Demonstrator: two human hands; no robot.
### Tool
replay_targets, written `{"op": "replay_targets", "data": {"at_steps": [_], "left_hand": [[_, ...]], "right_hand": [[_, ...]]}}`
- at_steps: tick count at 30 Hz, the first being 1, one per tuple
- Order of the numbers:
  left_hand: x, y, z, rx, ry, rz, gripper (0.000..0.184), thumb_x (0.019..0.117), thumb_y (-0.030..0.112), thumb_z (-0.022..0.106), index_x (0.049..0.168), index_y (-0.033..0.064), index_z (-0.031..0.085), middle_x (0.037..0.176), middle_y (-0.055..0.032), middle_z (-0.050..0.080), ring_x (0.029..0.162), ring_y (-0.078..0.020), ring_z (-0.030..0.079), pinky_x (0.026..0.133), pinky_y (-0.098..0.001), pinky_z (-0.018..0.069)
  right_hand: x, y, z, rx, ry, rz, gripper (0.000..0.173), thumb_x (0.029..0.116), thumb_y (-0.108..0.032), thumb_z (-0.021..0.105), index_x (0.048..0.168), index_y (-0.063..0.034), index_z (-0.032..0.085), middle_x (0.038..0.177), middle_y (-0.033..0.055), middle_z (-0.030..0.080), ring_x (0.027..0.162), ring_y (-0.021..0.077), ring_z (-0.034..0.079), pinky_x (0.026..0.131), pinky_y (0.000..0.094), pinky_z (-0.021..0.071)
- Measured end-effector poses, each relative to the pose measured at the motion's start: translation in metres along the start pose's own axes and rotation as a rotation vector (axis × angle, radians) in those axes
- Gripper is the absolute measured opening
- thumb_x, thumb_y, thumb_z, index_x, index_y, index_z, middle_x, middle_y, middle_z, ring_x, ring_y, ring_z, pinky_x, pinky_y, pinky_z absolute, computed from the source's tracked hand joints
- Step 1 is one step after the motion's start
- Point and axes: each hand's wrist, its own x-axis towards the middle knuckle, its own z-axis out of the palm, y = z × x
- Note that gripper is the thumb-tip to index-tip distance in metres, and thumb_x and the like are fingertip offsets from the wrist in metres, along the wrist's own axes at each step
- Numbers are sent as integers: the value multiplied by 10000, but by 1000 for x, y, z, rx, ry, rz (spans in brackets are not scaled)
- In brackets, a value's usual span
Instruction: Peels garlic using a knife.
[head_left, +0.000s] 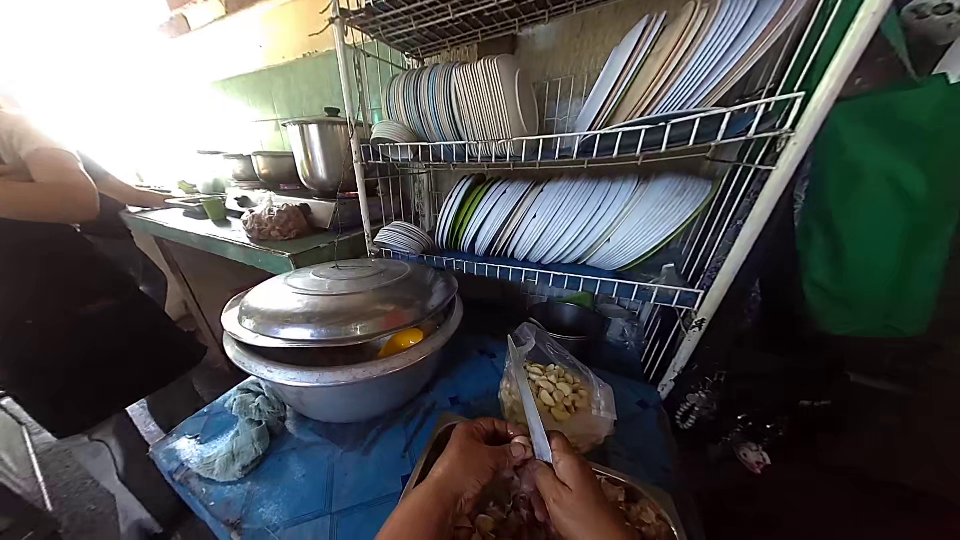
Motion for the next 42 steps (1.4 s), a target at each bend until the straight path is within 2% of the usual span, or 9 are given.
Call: {"op": "replay_targets", "data": {"at_steps": [10, 16, 19, 23, 26, 30, 34, 38, 42], "left_hand": [[2, -3, 7, 89, 76, 97, 153, 886, -34, 726, 1024, -12, 663, 889, -50, 692, 773, -109, 669, 723, -264, 579], [0, -5, 10, 83, 61, 67, 155, 874, -41, 728, 1012, -17, 661, 883, -56, 690, 772, -112, 672, 724, -266, 581], [1, -6, 11, 92, 79, 77, 156, 856, -61, 740, 982, -19, 659, 881, -60, 692, 779, -111, 673, 737, -269, 583], [1, -12, 16, 182, 93, 202, 143, 828, -51, 769, 937, -25, 681, 896, -58, 720, 800, -84, 683, 776, -253, 581], [0, -14, 22, 231, 130, 270, 115, 832, -24, 778, 912, -18, 696, 890, -58, 731, 793, -73, 688, 773, -241, 580], [-3, -11, 21, 252, 121, 234, 106, 854, -3, 765, 930, -14, 692, 886, -51, 721, 789, -72, 683, 771, -242, 580], [-2, -7, 16, 137, 90, 67, 115, 881, -28, 728, 984, -24, 679, 871, -61, 690, 763, -107, 664, 723, -268, 573], [-2, -13, 20, 294, 103, 263, 102, 881, 18, 739, 960, -18, 686, 901, -58, 708, 807, -81, 675, 784, -249, 573], [1, -18, 19, 473, 96, 443, 104, 877, 40, 726, 962, -18, 709, 954, -78, 709, 870, -88, 678, 846, -254, 567]], "right_hand": [[0, -3, 3, -79, 0, 36, 317, 1013, -91, 428, 1318, -9, 432, 848, 85, 623, 641, 196, 637, 632, 384, 566], [-6, -21, 6, -339, 39, 117, 364, 1026, -83, 453, 1374, 15, 418, 1031, 180, 649, 958, 304, 686, 876, 463, 549], [-7, -26, 8, -420, 45, 142, 375, 1031, -92, 480, 1380, 23, 408, 1066, 193, 652, 1021, 316, 682, 919, 459, 538], [-6, -28, 6, -419, 50, 175, 343, 1035, -85, 471, 1358, 22, 422, 1074, 188, 638, 1027, 301, 673, 920, 442, 532], [-4, -23, 4, -363, 72, 157, 295, 1029, -63, 464, 1311, 24, 454, 1036, 167, 630, 957, 273, 673, 878, 426, 538], [-2, -17, 3, -302, 56, 129, 301, 1008, -63, 478, 1298, 18, 459, 991, 146, 624, 874, 248, 668, 825, 421, 548], [-8, -34, 6, -495, 13, 181, 347, 1034, -97, 490, 1355, 20, 427, 1097, 200, 642, 1070, 322, 670, 940, 455, 529], [-5, -27, 4, -411, 46, 165, 317, 1033, -73, 469, 1335, 21, 446, 1084, 189, 642, 1039, 305, 670, 924, 449, 530], [4, -4, 2, -212, 61, 83, 300, 989, -59, 480, 1278, 22, 477, 969, 143, 628, 824, 243, 664, 777, 434, 558]]}}
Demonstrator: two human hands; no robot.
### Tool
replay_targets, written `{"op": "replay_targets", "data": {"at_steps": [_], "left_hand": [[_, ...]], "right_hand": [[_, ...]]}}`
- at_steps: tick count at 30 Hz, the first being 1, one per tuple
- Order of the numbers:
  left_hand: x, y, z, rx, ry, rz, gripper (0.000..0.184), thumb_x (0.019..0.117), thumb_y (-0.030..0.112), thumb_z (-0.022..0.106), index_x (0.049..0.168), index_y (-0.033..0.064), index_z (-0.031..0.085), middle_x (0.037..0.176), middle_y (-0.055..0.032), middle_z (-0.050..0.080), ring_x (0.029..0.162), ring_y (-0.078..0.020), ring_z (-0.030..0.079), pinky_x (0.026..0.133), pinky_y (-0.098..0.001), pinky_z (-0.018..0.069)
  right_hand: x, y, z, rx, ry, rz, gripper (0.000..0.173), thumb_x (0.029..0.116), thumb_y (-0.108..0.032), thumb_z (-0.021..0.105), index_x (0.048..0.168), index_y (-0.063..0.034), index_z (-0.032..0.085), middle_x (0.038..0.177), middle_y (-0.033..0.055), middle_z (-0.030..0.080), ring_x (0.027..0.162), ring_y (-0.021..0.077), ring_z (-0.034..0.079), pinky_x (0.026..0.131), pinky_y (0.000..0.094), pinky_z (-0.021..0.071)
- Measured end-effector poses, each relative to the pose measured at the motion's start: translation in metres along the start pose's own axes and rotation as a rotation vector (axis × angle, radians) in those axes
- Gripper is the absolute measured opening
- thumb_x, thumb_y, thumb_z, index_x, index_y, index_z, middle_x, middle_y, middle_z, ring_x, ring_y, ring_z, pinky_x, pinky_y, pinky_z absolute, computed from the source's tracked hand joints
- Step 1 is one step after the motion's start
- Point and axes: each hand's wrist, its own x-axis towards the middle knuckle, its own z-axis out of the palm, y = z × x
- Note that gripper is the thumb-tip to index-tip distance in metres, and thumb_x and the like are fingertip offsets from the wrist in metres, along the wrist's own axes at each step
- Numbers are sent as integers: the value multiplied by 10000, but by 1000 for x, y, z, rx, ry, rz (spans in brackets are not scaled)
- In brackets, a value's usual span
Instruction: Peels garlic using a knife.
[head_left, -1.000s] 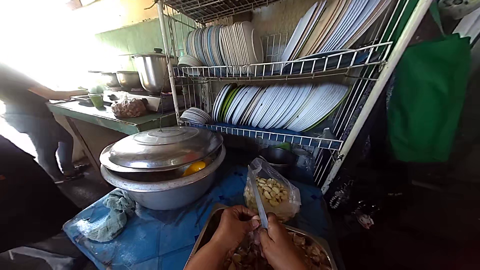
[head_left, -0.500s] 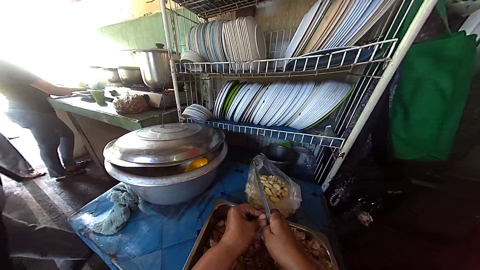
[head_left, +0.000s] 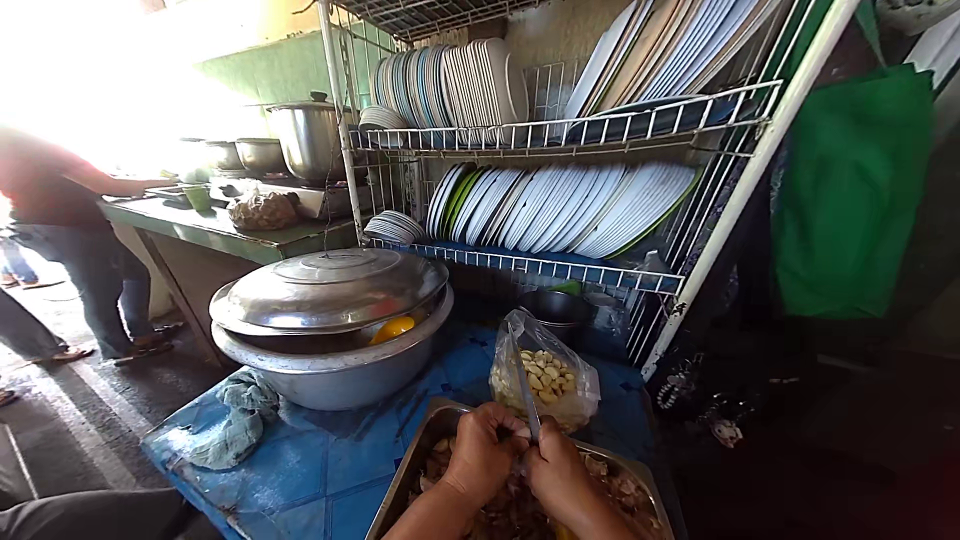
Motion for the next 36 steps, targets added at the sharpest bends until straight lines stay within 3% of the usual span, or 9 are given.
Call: {"op": "replay_targets", "data": {"at_steps": [5, 8, 12, 14, 23, 31, 34, 36], "left_hand": [[1, -7, 1, 57, 16, 192, 61, 876, 19, 702, 913, -24, 725, 951, -98, 703, 899, -99, 673, 856, -237, 555], [0, -5, 2, 82, 24, 298, 64, 866, -6, 683, 891, -18, 740, 952, -103, 727, 922, -104, 688, 875, -238, 557], [4, 1, -11, -408, -77, -68, 116, 917, -14, 664, 1032, -24, 674, 919, -44, 701, 833, -95, 674, 796, -272, 577], [6, 0, -17, -530, -106, -201, 129, 930, -29, 645, 1057, -16, 660, 917, -46, 695, 829, -116, 672, 791, -293, 580], [9, 4, -19, -550, -89, -420, 167, 977, -22, 626, 1139, -45, 658, 953, -82, 700, 806, -139, 694, 769, -292, 603], [5, 5, -14, -453, 4, -333, 104, 912, -26, 706, 1014, -24, 682, 879, -62, 702, 766, -117, 681, 737, -272, 591], [6, 3, -12, -418, 44, -315, 108, 919, -17, 700, 1018, -27, 657, 891, -70, 690, 786, -123, 674, 750, -278, 586], [6, 2, -8, -368, 13, -263, 134, 917, 3, 705, 1036, -38, 658, 925, -75, 686, 821, -118, 668, 776, -285, 579]], "right_hand": [[0, -1, 2, 9, 22, 5, 298, 998, -55, 484, 1285, 23, 470, 964, 146, 631, 817, 245, 671, 776, 431, 563], [1, 4, 2, 103, 3, 11, 296, 998, -47, 483, 1288, 6, 458, 900, 122, 612, 695, 223, 639, 662, 407, 559], [-7, 2, -2, 407, -10, -53, 254, 1009, -50, 450, 1262, -24, 446, 723, 33, 572, 492, 125, 545, 456, 289, 496], [-7, 3, -1, 510, -39, -81, 240, 995, -44, 461, 1235, -33, 449, 706, 30, 585, 465, 115, 531, 425, 269, 474], [-3, 6, 2, 336, -40, -125, 294, 1003, -82, 444, 1291, -25, 452, 826, 35, 634, 544, 120, 583, 497, 286, 517], [-2, 2, 5, 185, -13, -103, 296, 1014, -97, 427, 1294, -4, 442, 834, 54, 613, 617, 149, 620, 591, 335, 555], [-3, 1, 5, 187, -16, -94, 304, 1011, -99, 421, 1301, -9, 442, 828, 46, 619, 591, 144, 617, 560, 326, 553], [-7, 5, 5, 178, 17, -120, 355, 1008, -110, 441, 1338, 18, 447, 839, 79, 636, 616, 186, 634, 576, 379, 563]]}}
